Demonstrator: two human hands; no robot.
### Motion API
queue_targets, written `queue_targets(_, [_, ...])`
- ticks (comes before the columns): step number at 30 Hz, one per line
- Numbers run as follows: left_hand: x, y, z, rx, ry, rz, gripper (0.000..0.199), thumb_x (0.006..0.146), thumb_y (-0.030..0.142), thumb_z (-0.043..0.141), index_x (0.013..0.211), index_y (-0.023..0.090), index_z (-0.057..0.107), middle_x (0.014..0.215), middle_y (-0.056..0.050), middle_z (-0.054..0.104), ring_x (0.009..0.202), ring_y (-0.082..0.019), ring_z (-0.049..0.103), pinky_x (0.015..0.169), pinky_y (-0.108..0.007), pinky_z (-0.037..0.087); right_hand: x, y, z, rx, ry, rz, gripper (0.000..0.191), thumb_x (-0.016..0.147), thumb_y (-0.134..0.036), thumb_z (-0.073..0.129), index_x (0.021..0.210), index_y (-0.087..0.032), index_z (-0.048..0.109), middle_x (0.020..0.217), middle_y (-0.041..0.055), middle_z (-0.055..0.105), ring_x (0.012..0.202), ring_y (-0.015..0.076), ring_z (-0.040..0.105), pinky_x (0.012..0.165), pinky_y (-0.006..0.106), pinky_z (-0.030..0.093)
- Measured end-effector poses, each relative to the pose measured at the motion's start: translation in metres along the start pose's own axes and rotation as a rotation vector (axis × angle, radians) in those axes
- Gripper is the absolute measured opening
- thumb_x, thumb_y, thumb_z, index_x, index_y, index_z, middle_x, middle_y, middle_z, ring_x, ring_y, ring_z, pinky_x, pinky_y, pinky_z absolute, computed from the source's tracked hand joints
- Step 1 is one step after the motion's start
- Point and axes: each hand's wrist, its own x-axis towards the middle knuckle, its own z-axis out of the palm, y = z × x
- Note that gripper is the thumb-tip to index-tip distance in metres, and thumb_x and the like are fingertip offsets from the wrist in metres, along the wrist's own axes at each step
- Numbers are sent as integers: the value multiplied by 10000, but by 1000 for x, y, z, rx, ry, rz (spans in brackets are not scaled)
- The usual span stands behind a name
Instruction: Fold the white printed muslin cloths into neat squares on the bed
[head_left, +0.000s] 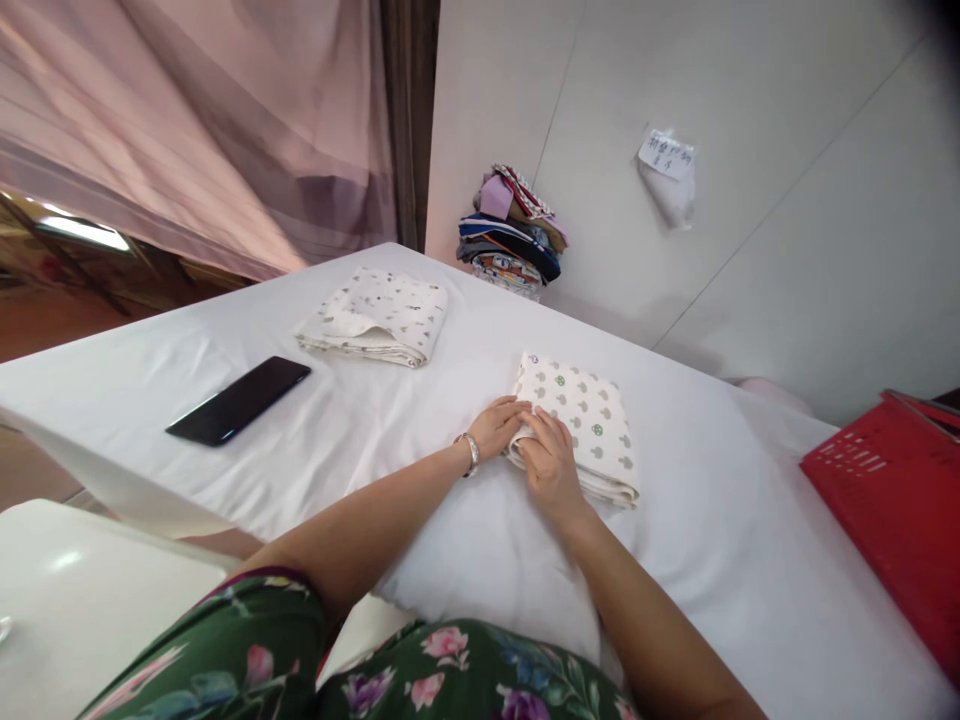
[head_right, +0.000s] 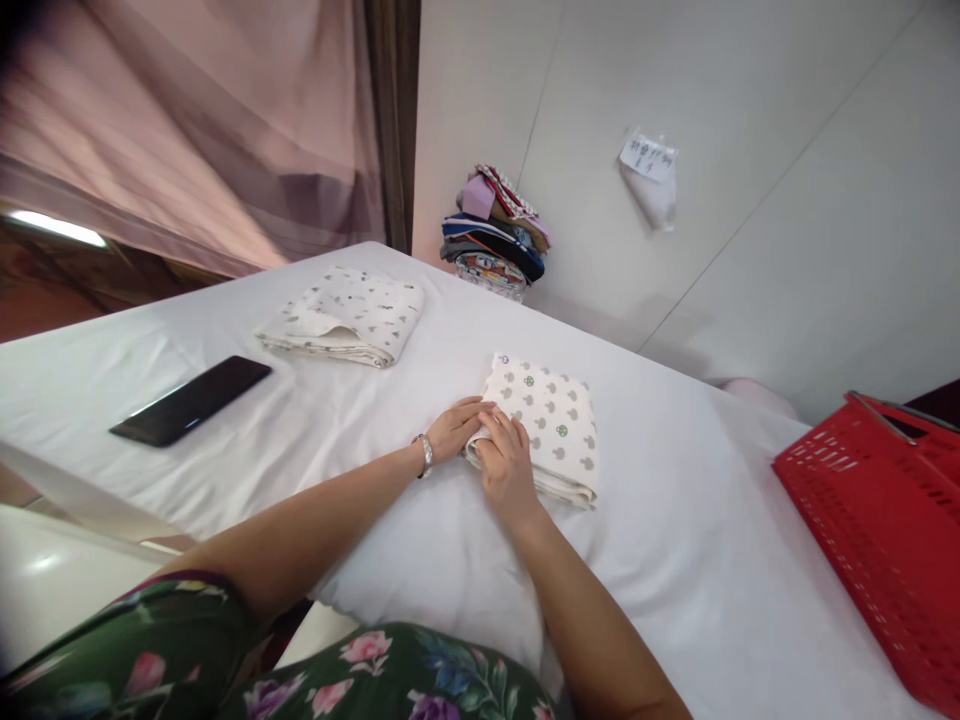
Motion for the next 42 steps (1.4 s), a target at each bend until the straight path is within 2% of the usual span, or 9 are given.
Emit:
queue_targets(8, [1, -2, 2, 24, 18, 33, 374, 872, 260, 344, 1129, 198, 609, 1240, -14, 582, 1257, -167, 396, 1098, -366, 314, -3, -3, 2, -26, -25, 13, 286, 889, -110, 348, 804, -175, 613, 1317, 83, 497, 1303, 222, 331, 1050, 454, 264])
queue_targets(14, [2, -4, 3, 16, 33, 76, 350, 873, 295, 373, 1093, 200, 627, 1248, -26, 579, 1260, -177, 396, 1091, -394, 323, -3, -4, 1, -84, -56, 61, 231, 885, -139, 389, 851, -170, 616, 1343, 98, 468, 1304, 248, 319, 1038, 471, 268])
queue_targets(20, [0, 2, 2, 4, 51, 117, 347, 881, 299, 362, 1088, 203, 624, 1231, -28, 593, 1224, -171, 441, 1100, -410, 310, 0, -4, 1, -99, -64, 110, 195, 869, -150, 427, 797, -168, 608, 1355, 117, 448, 1311, 278, 299, 1014, 522, 267])
queue_targets(27, [0, 1, 2, 3, 43, 56, 370, 883, 320, 344, 1100, 205, 620, 1233, -15, 590, 1266, -179, 380, 1093, -388, 318, 2, 2, -3, -93, -47, 22, 234, 873, -116, 397, 797, -176, 610, 1315, 81, 500, 1326, 230, 288, 1064, 474, 221])
queue_targets(30, [2, 0, 2, 13, 21, 49, 368, 882, 307, 331, 1073, 216, 632, 1222, -4, 597, 1253, -164, 396, 1110, -373, 285, 0, 0, -4, -73, -32, 13, 247, 886, -121, 377, 825, -175, 611, 1327, 84, 488, 1324, 230, 292, 1062, 474, 228])
queue_targets(34, [4, 0, 2, 28, 1, 76, 394, 881, 282, 308, 1085, 167, 625, 1234, -42, 588, 1215, -148, 444, 1122, -347, 254, -2, -4, -3, -71, -64, 25, 245, 885, -116, 381, 849, -168, 618, 1306, 87, 505, 1321, 240, 295, 1055, 469, 240])
queue_targets(42, [4, -2, 2, 40, -14, 84, 390, 878, 272, 308, 1086, 181, 625, 1227, -27, 594, 1197, -141, 466, 1113, -337, 267, -4, -6, -4, -18, -35, 22, 267, 895, -128, 357, 872, -172, 619, 1299, 86, 509, 1319, 236, 292, 1048, 471, 256])
